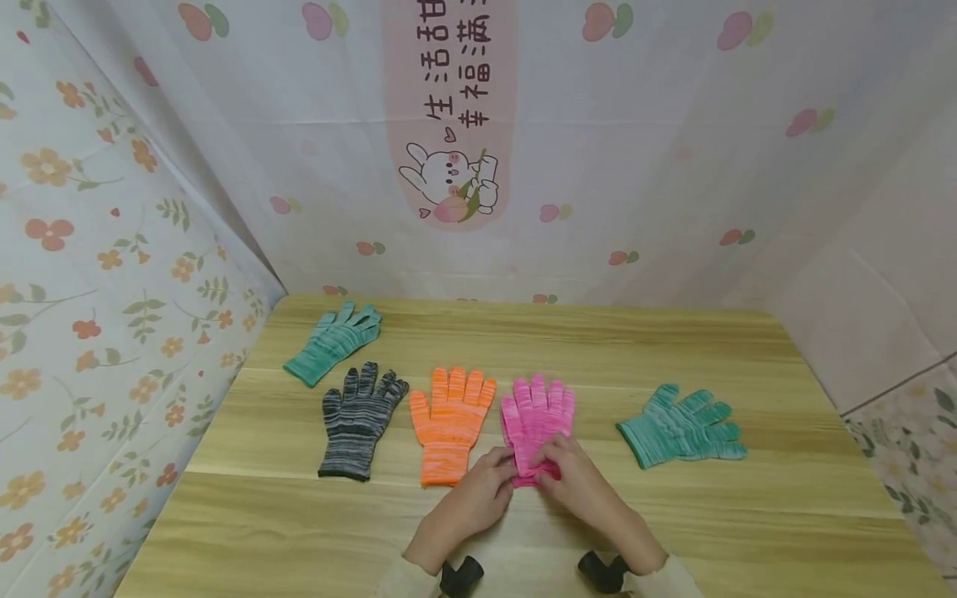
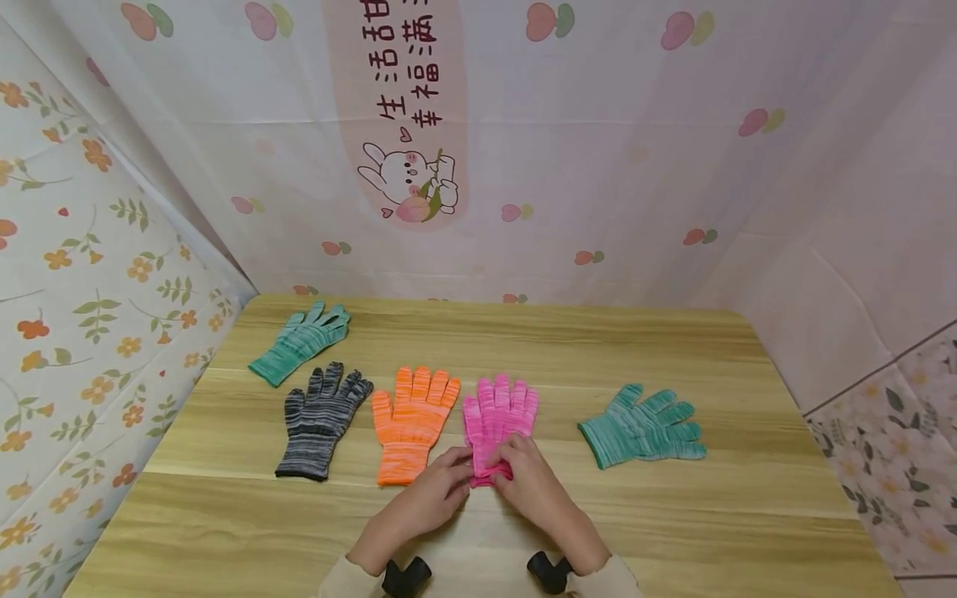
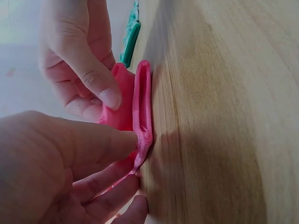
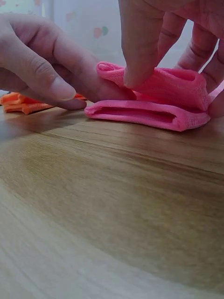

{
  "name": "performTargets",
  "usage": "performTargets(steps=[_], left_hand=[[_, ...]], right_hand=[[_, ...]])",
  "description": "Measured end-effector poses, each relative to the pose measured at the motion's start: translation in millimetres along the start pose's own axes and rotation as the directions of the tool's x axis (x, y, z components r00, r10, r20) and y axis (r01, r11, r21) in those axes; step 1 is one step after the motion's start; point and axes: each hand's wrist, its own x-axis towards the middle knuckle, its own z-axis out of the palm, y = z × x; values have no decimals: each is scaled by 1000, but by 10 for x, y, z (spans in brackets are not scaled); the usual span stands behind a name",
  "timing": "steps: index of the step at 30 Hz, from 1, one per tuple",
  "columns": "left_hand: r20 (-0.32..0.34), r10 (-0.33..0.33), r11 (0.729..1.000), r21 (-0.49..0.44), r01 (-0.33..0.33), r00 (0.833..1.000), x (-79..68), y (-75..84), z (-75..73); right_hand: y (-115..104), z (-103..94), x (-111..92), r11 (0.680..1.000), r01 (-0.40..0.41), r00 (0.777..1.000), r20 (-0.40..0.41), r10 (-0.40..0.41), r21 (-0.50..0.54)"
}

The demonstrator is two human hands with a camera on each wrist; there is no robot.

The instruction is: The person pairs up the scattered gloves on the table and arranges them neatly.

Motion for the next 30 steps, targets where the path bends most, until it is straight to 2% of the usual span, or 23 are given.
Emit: performTargets(steps=[6, 12, 17, 20, 25, 30], left_hand=[[19, -11, 999, -35, 11, 1000, 3, -32, -3], [19, -32, 990, -138, 34, 999, 14, -101, -10], [-10, -81, 970, -229, 76, 997, 5, -139, 0], [-39, -91, 963, -260, 78, 995, -1, -134, 19], [-76, -106, 966, -245, 84, 991, -1, -75, 61], [-91, -88, 988, -133, 76, 992, -3, 2, 102]], right_hand=[[1, 0, -13, 1000, -2, 1000, 2, 2, 11], [18, -17, -36, 999, 30, 999, 22, -30, 16], [43, -62, -40, 998, -50, 998, -38, 51, 32], [66, -91, -30, 993, -112, 991, -77, 113, 22], [97, -110, -38, 983, -182, 982, -37, 184, 34], [101, -103, -50, 972, -226, 974, 14, 226, 69]])
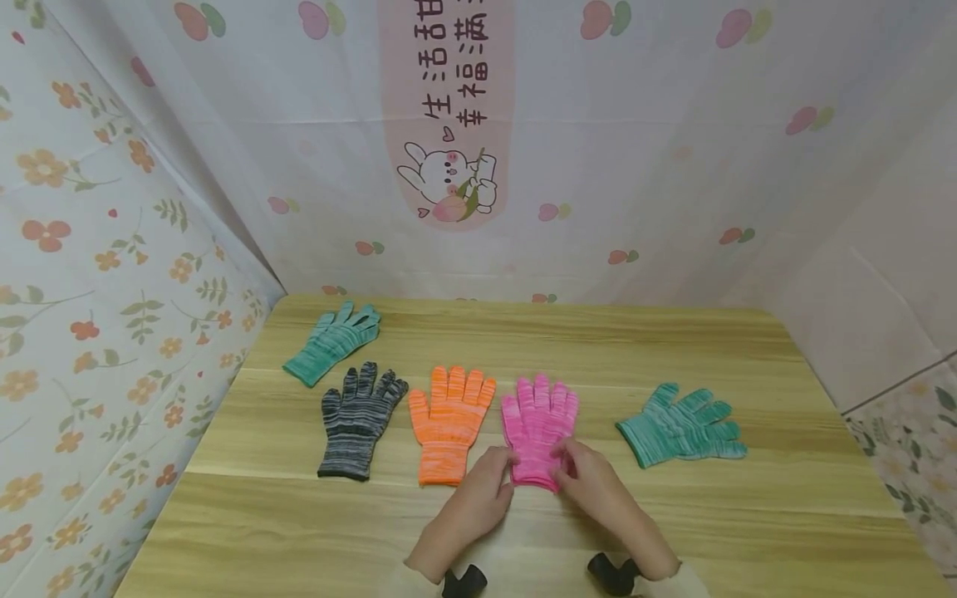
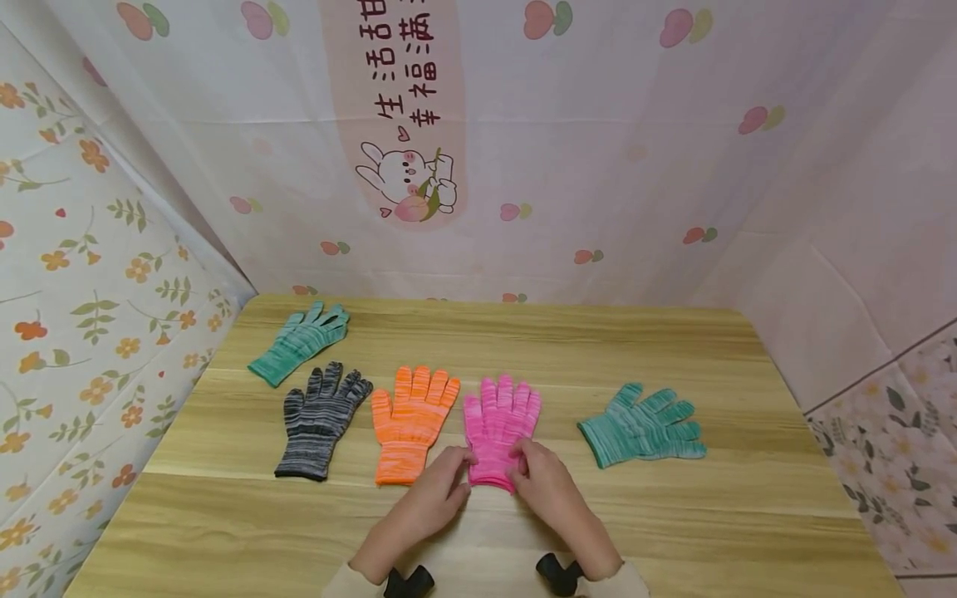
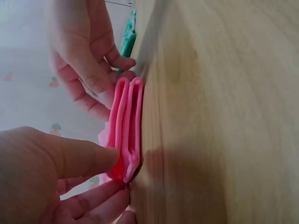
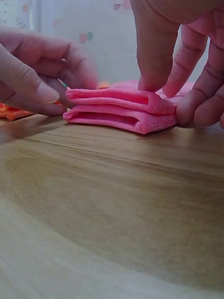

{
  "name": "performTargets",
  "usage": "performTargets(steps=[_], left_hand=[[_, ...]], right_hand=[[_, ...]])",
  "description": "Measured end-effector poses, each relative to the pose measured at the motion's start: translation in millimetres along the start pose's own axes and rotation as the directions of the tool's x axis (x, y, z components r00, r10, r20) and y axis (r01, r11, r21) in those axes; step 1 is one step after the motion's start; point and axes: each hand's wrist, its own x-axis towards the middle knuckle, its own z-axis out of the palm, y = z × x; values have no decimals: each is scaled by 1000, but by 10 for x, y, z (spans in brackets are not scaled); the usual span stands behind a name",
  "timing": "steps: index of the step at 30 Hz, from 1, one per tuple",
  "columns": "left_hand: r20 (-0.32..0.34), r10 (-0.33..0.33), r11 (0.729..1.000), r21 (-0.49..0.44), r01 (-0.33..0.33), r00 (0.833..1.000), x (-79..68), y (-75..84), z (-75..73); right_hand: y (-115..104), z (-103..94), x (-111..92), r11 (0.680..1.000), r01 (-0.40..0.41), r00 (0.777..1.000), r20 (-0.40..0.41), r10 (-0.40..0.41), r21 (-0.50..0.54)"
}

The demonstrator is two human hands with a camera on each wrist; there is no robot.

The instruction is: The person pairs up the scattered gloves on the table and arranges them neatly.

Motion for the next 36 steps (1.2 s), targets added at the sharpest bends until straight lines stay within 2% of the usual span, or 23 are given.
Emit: performTargets(steps=[3, 9, 16, 19, 23, 27, 31, 36], left_hand=[[-11, 9, 997, 73, -8, 1000, -6, 29, 19], [-51, 2, 988, 154, 6, 999, 8, 55, 50], [-197, -28, 975, 210, 70, 980, 85, 76, 136], [-222, -39, 957, 272, 101, 974, 108, 82, 182], [-216, -19, 912, 397, 106, 976, 109, 99, 220], [-180, 10, 880, 469, 76, 984, 110, 129, 214], [-106, -2, 870, 489, 54, 994, 125, 143, 197], [-37, -28, 866, 498, 43, 999, 132, 142, 183]], right_hand=[[9, 13, -9, 999, 20, 1000, 3, -20, 27], [63, 55, -31, 995, 86, 996, 23, -87, 51], [61, 76, -41, 997, 62, 998, 28, -63, 34], [57, 91, -48, 998, 61, 998, 26, -62, 19], [72, 102, -48, 997, 69, 997, 21, -70, 14], [115, 85, -23, 994, 96, 995, 34, -98, 57], [160, 54, 21, 986, 92, 993, 60, -101, 140], [164, 50, 63, 979, 38, 997, 55, -50, 199]])
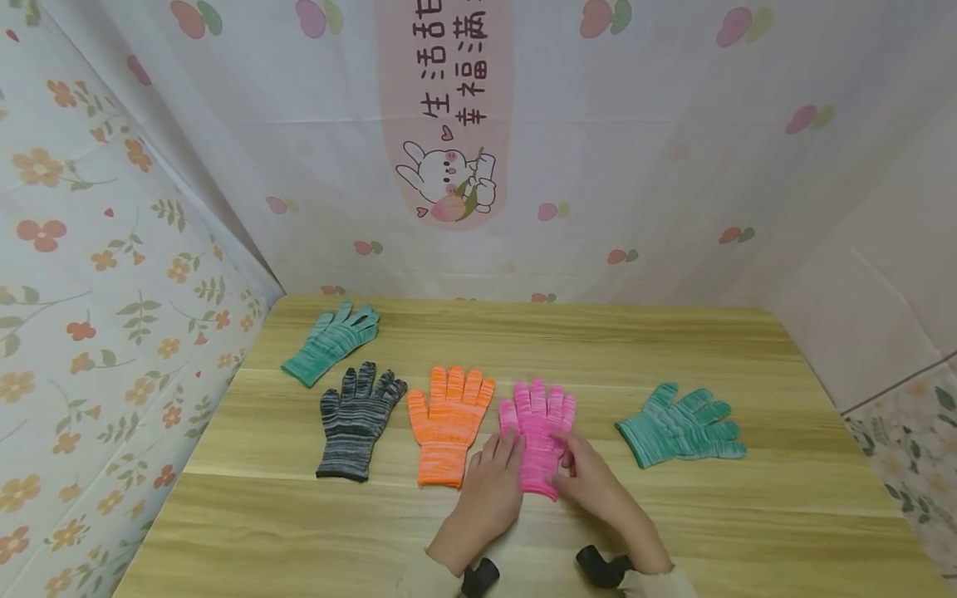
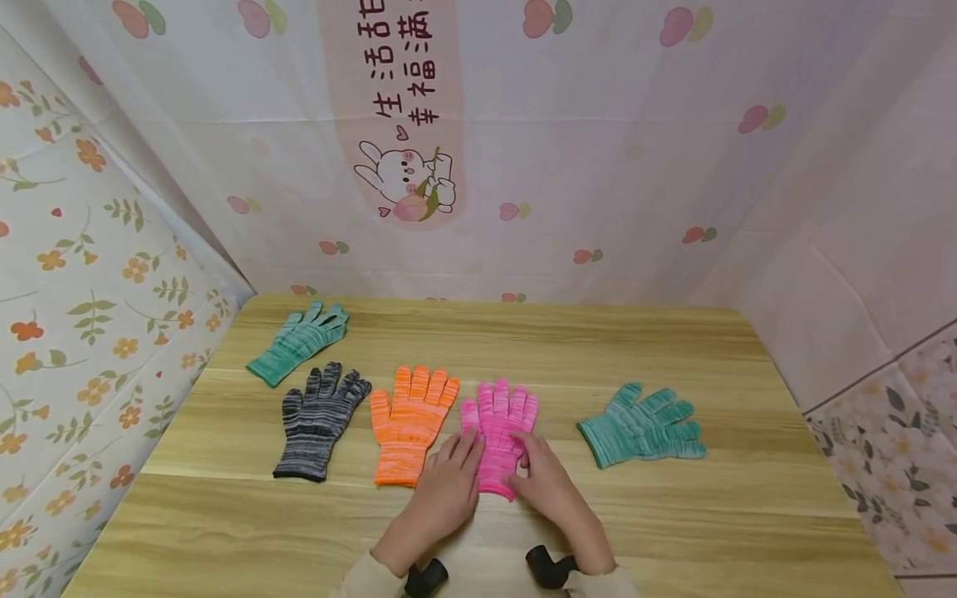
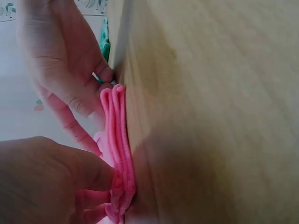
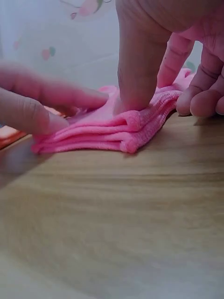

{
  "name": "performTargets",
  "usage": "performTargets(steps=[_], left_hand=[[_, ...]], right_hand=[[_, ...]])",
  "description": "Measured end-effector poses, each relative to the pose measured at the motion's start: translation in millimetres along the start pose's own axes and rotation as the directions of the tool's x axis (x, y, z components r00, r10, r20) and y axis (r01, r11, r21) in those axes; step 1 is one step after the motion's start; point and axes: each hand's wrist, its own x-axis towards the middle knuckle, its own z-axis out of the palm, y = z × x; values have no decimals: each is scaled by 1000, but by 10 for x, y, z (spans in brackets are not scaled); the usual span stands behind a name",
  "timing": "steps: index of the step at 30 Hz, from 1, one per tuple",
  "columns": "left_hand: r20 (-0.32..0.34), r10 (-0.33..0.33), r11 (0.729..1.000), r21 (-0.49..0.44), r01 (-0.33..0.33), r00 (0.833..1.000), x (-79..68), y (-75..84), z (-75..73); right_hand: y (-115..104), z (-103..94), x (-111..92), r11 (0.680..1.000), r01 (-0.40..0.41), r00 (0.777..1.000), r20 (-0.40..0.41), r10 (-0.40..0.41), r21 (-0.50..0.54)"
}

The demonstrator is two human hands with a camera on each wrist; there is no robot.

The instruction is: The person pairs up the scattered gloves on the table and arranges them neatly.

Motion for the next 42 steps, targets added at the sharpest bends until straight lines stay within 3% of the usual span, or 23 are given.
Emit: performTargets(steps=[5, 12, 20, 28, 37, 42], left_hand=[[17, 27, 1000, 6, -27, 1000, 6, 6, 10], [49, 155, 984, 85, -159, 987, 44, 53, 37], [98, 134, 989, 56, -140, 986, 81, 37, 3], [50, 163, 986, 22, -164, 985, 94, -12, 9], [56, 145, 988, 49, -148, 988, 103, 55, 25], [57, 166, 979, 112, -172, 984, 138, 85, 24]], right_hand=[[-28, 19, 5, 999, -41, 999, -29, 40, -14], [-40, 41, -9, 998, -47, 997, -57, 45, -44], [-31, 56, 3, 998, -62, 996, -70, 59, -35], [-52, 21, 24, 996, -69, 996, -61, 66, -48], [-81, 19, 24, 997, -70, 995, -73, 67, -43], [-74, 19, 25, 997, -69, 995, -71, 66, -38]])
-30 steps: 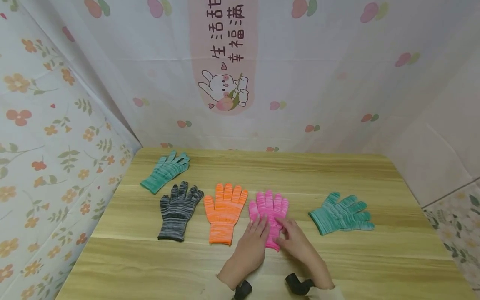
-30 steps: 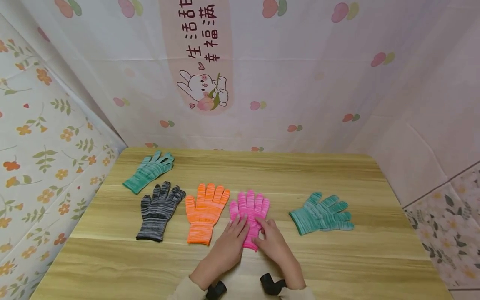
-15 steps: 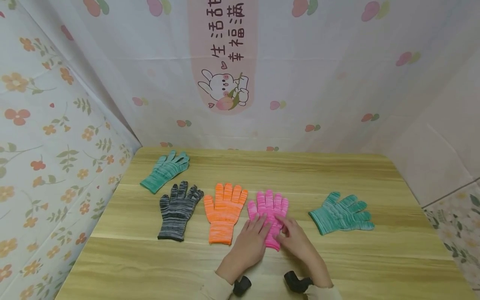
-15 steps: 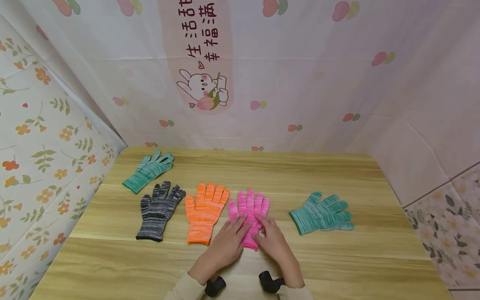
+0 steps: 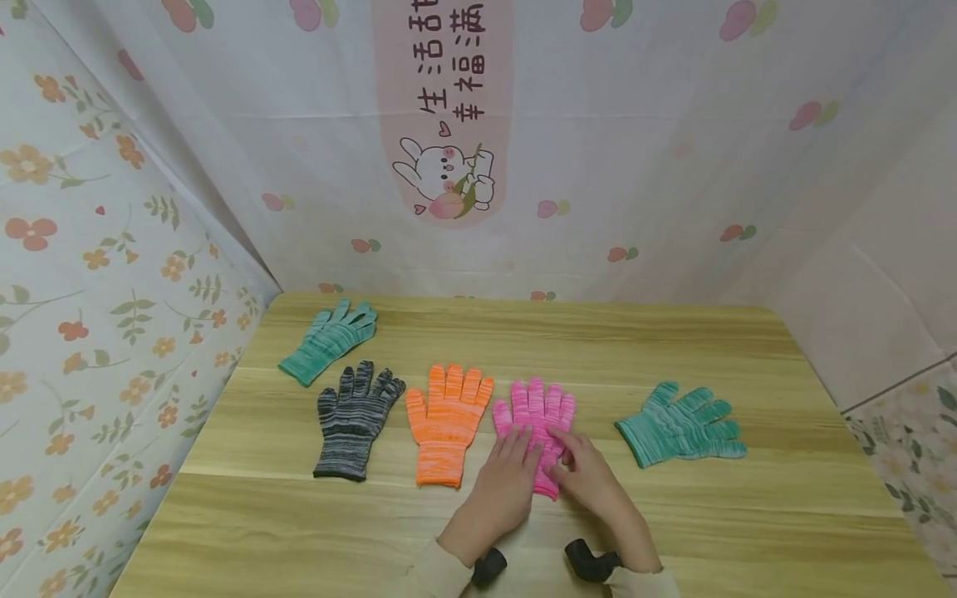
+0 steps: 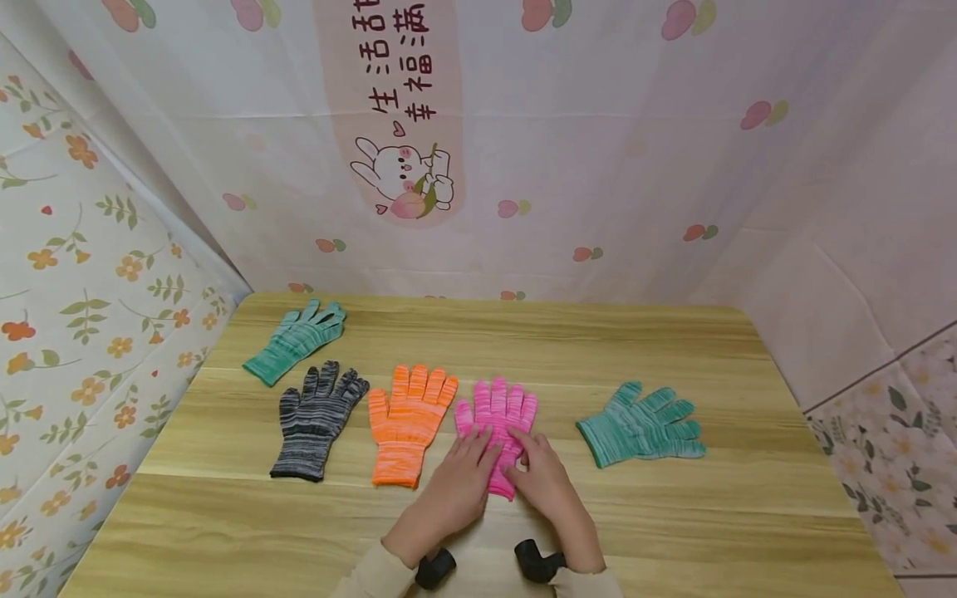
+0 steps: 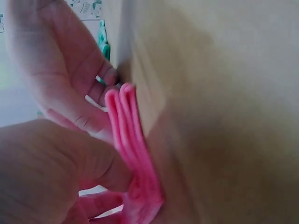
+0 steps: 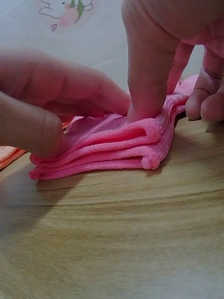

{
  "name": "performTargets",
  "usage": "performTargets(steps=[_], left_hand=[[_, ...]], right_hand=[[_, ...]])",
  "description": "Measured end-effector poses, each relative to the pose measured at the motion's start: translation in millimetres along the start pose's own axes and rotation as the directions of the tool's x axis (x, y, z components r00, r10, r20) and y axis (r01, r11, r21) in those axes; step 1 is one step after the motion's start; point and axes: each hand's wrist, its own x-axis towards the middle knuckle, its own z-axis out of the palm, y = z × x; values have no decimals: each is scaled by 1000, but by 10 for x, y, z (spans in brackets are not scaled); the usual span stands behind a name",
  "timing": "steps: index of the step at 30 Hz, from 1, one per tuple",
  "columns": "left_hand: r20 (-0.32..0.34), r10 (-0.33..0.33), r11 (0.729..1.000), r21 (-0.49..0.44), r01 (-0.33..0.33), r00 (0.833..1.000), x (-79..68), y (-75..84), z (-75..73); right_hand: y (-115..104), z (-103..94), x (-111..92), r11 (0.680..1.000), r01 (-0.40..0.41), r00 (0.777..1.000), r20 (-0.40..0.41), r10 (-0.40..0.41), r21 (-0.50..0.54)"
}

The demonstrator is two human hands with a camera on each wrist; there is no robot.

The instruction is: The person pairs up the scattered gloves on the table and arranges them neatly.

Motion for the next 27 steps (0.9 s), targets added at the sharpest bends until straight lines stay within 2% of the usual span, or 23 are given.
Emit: performTargets(steps=[7, 15, 21, 27], left_hand=[[-40, 26, 997, 75, -23, 999, 48, -60, -81], [-21, 36, 998, 44, -35, 999, 25, -101, -93], [11, 33, 999, 14, -33, 999, 49, -82, -68], [-3, 20, 999, -33, -21, 1000, 61, -82, -51]], right_hand=[[-5, 7, -3, 1000, -6, 1000, 2, 6, -2], [-37, -10, -4, 1000, -10, 1000, 5, 10, -14], [-8, -31, 34, 998, -12, 1000, -18, 10, -65], [-1, -38, 47, 998, -5, 1000, -17, 4, -69]])
